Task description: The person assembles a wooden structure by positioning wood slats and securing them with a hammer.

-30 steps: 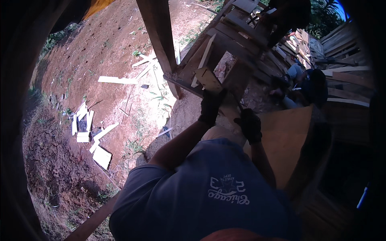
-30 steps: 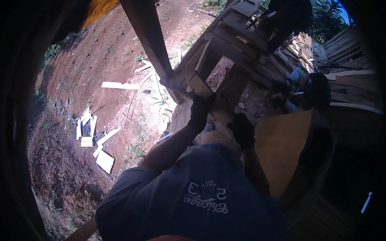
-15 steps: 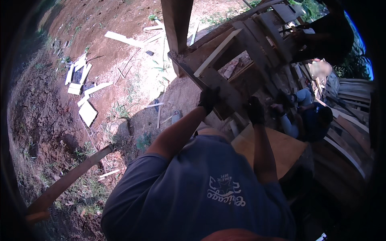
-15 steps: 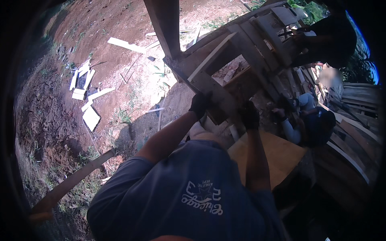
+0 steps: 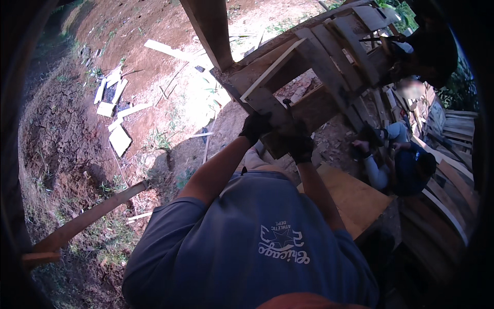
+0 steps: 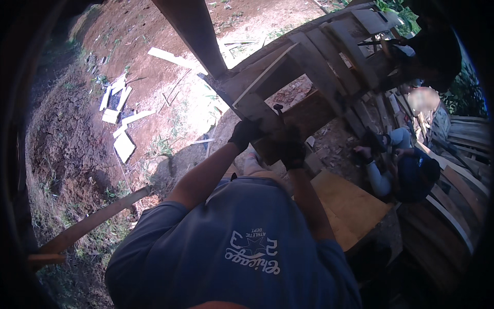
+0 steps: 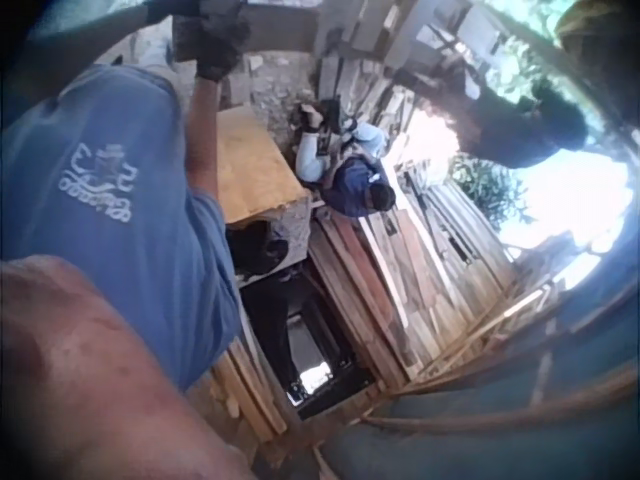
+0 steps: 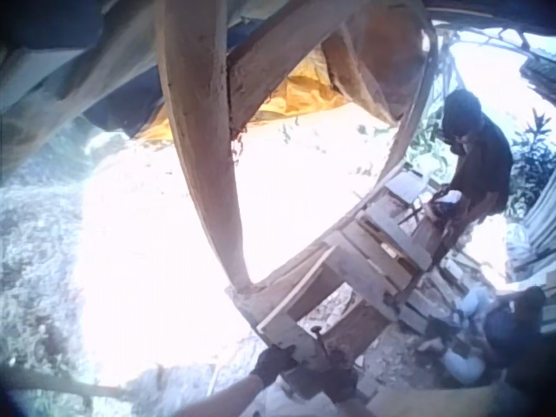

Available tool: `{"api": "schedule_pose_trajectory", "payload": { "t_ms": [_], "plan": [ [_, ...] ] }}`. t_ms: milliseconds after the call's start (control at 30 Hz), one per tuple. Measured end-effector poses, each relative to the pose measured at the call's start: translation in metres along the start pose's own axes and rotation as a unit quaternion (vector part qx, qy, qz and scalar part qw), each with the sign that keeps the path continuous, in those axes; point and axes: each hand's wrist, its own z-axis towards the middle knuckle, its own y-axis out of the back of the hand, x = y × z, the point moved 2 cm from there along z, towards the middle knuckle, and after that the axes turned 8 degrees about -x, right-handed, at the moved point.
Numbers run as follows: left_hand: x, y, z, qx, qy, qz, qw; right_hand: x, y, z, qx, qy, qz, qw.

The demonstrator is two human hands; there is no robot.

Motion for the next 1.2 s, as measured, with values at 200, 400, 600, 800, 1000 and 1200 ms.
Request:
{"api": "schedule_pose_trajectory", "payload": {
  "t_ms": [200,400,600,800,1000,1200],
  "plan": [
    [0.009,0.026,-0.002,0.131,0.137,-0.075,0.979,-0.004,-0.005,0.000,0.049,-0.062,0.009,0.997],
    [0.013,0.059,-0.047,-0.029,0.386,-0.512,0.767,0.023,0.028,0.011,-0.029,-0.015,0.073,0.997],
    [0.036,0.072,-0.044,-0.132,0.348,-0.557,0.742,0.030,0.034,0.015,-0.009,0.014,0.029,0.999],
    [0.018,0.100,-0.030,-0.137,0.248,-0.098,0.954,0.016,0.017,0.010,-0.024,0.031,-0.004,0.999],
    [-0.006,0.113,-0.010,-0.151,0.033,0.034,0.987,0.027,0.033,0.016,0.104,-0.036,-0.009,0.994],
    [0.007,0.089,0.018,-0.115,0.042,0.116,0.986,0.014,0.015,0.006,-0.013,0.071,-0.109,0.991]
  ]
}}
